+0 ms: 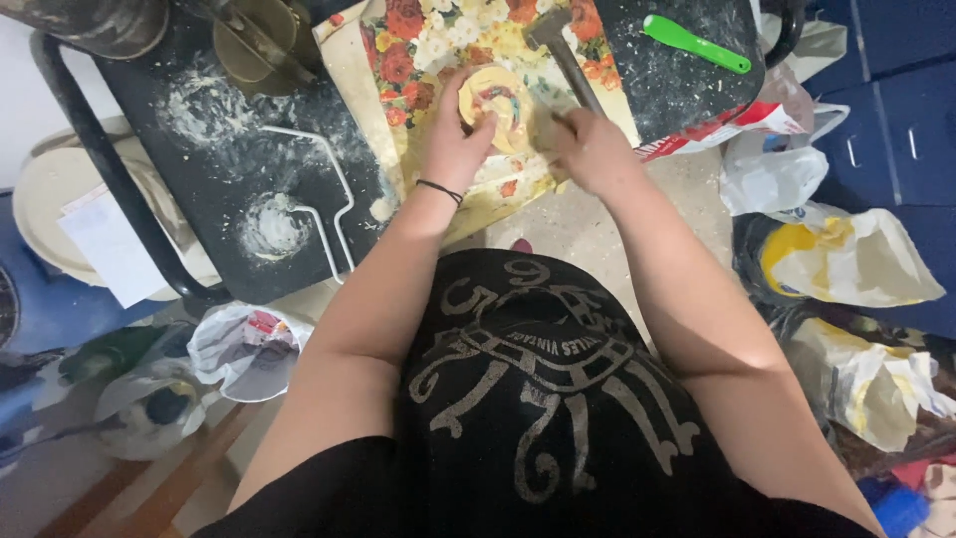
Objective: The person uses a metal dough cutter to cut circular pieces from a sheet of dough on a floral cutting board. They repeatedly cut circles, remove the cut pieces, and place them into a nearby bag. The person also uses a small blue plastic ring to shape or inspect a dough piece.
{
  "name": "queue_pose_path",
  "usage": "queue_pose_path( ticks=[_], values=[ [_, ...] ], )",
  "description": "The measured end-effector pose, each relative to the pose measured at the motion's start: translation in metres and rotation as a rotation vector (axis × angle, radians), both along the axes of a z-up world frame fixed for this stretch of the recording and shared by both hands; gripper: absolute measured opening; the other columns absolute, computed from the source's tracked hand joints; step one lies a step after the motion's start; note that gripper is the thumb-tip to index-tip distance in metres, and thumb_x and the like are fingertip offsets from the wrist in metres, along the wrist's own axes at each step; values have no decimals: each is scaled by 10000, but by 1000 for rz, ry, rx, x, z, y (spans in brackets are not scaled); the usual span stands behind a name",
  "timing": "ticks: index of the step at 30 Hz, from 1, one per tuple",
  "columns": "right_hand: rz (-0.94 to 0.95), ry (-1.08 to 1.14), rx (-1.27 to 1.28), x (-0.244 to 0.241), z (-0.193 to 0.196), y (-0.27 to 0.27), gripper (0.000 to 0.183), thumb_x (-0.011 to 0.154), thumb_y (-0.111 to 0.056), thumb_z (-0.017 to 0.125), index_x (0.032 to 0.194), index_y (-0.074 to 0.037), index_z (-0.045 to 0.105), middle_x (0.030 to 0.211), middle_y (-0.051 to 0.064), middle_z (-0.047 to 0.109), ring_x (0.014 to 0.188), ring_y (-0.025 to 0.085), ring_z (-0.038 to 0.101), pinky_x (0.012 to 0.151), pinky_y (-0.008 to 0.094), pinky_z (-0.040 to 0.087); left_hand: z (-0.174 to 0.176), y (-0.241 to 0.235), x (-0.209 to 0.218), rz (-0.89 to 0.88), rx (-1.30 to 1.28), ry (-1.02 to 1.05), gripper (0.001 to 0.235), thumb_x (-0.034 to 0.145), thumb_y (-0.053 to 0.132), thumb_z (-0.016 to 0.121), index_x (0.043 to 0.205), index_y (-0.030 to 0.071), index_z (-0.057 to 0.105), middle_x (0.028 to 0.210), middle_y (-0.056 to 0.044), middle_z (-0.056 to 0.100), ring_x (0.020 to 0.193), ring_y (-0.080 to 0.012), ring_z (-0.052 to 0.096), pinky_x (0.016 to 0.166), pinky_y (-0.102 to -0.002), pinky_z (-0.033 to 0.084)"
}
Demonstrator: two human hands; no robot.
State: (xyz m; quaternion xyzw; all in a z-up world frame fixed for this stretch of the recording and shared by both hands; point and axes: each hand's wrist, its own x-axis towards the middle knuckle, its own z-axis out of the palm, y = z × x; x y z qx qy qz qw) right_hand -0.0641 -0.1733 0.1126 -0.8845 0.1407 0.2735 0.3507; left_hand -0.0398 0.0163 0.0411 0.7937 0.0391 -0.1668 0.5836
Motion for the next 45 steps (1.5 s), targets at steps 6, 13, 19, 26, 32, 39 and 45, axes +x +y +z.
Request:
queue_pose_path(
  ticks=[6,13,19,26,32,39,45],
  values=[
    [111,13,-239,-19,20,20,556,1086,-336,329,1605,-181,457,943,211,749,836,386,705,740,485,541,-7,-3,-4,89,26,-63,562,884,203,762,1359,164,463,1195,-63,749,744,-182,800,601,-283,636],
    [199,87,-372,-9,-8,23,431,1144,-326,338,1118,-25,645,932,203,726,826,418,692,662,501,523,-23,-2,-1,75,54,-119,634,874,216,747,1424,160,437,1264,-82,713,932,-211,771,756,-319,637],
    [313,170,-505,14,-4,41,363,989,18,458,1338,-24,548,1014,175,754,856,346,744,654,445,600,-24,0,1,34,59,-114,658,896,215,720,1488,146,440,1361,-103,679,1025,-224,722,860,-340,616],
    [425,66,-653,12,-39,38,289,971,-10,580,1258,-3,616,1000,170,787,874,332,786,679,419,636,-39,2,1,7,73,-150,662,931,223,721,1509,163,404,1452,-115,619,1238,-296,680,988,-391,586],
    [76,234,-291,35,-4,47,428,1057,-415,502,1057,-43,712,1065,220,749,988,386,722,821,462,564,-37,2,1,27,14,-98,697,925,224,692,1538,141,368,1527,-139,550,1272,-298,660,966,-366,609],
    [529,-299,-306,19,-45,-1,394,1197,-335,393,955,-99,595,737,11,570,588,192,571,471,343,531,2,7,0,-30,14,-25,787,946,231,711,1582,69,276,1524,-184,534,1241,-286,675,964,-352,646],
    [344,-358,-112,19,-55,-22,515,1146,-412,333,1030,-60,690,805,133,709,737,363,687,625,505,552,7,8,3,-53,28,84,787,952,268,708,1583,129,257,1511,-149,556,995,-221,797,674,-253,678]
  ],
)
